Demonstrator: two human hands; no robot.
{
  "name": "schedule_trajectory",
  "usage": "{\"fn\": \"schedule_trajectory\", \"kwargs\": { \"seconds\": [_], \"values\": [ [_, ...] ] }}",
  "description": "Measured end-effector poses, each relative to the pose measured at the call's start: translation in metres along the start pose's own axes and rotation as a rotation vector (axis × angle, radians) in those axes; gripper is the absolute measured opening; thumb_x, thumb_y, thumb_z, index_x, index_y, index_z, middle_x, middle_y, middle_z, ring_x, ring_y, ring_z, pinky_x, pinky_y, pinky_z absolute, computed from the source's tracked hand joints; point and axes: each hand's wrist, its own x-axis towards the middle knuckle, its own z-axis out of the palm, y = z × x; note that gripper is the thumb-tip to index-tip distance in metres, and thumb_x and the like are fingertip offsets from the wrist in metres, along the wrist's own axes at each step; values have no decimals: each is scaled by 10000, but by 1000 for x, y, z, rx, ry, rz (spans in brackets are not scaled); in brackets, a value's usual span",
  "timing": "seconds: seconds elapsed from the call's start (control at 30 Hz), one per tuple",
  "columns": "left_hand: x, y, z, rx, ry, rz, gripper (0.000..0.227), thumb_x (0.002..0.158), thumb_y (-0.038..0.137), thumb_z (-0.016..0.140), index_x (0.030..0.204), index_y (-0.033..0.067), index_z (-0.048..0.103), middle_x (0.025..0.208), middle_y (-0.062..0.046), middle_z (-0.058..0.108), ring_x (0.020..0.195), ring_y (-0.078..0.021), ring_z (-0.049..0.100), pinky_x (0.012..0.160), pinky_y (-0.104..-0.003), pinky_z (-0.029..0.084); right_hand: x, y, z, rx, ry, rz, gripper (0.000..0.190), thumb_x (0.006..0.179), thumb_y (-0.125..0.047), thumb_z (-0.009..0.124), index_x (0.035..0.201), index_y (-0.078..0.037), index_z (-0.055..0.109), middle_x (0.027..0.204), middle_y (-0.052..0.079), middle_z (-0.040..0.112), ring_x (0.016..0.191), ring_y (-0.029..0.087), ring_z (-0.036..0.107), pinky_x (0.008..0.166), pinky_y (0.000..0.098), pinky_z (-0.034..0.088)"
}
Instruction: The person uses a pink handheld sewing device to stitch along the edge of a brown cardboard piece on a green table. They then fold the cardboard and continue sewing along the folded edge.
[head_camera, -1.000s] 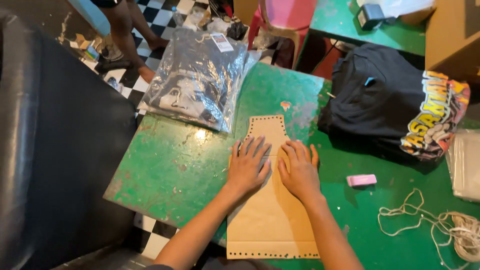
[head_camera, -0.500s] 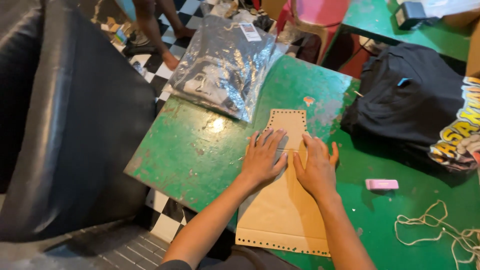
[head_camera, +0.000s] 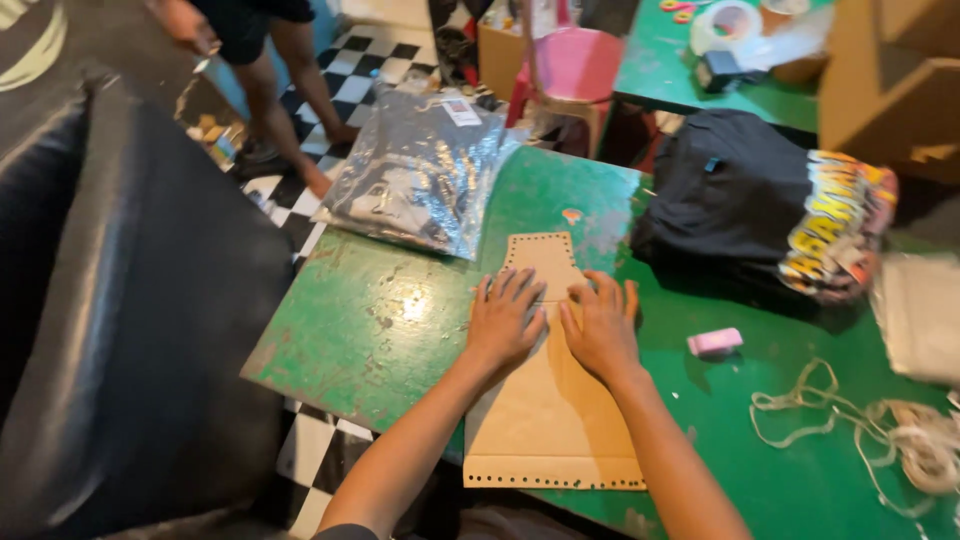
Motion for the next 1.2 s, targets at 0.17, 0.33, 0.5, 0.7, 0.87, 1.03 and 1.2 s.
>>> {"fn": "schedule_trajectory", "kwargs": {
  "seconds": [0.17,0.33,0.5,0.7,0.87,1.03,1.2],
  "values": [
    [1,-10,21,36,35,18,437,938,417,552,1336,265,653,1442,-36,588,1393,-276,475,1161,-567,292,-18,1,-18,48,-17,20,268,981,-398,616,1165,-203,616,1398,39,480,1383,298,452,1180,607,270],
    [8,1,25,23,16,2,434,946,404,540,1334,246,654,1446,-43,594,1398,-288,478,1151,-620,271,-39,6,-30,56,-243,112,406,974,-475,593,1354,-333,584,1399,41,461,1443,295,414,1192,584,291],
    [39,11,31,-42,-115,-58,410,901,353,547,1279,221,636,1491,-30,552,1450,-276,425,1158,-706,229,-46,12,-47,201,-179,26,445,966,-306,644,1377,-151,575,1410,192,510,1408,431,445,1136,621,350],
    [55,15,49,32,-3,-82,255,871,378,581,1064,213,604,1325,-43,604,1350,-267,484,1115,-707,304,-84,39,-35,400,66,65,357,897,-126,693,1254,-122,704,1340,113,634,1338,318,568,1159,440,413],
    [54,16,50,28,45,-70,255,867,369,590,1053,193,595,1321,-39,586,1337,-262,483,1130,-703,303,-94,59,-72,187,453,137,287,857,-58,692,1117,-170,740,1097,30,718,1079,269,688,1018,452,476],
    [53,17,55,24,57,-76,252,873,375,591,1047,194,593,1320,-35,589,1332,-268,487,1141,-700,291,-88,98,-87,-2,523,347,598,886,-249,777,1407,-38,573,1361,156,544,1299,357,542,1131,478,374],
    [52,17,50,4,56,-77,263,881,334,604,1093,179,614,1346,-46,587,1334,-263,486,1136,-688,290,-69,101,-83,145,157,596,690,834,-297,831,1420,-46,569,1191,247,609,1110,490,594,990,584,451]
  ]
}}
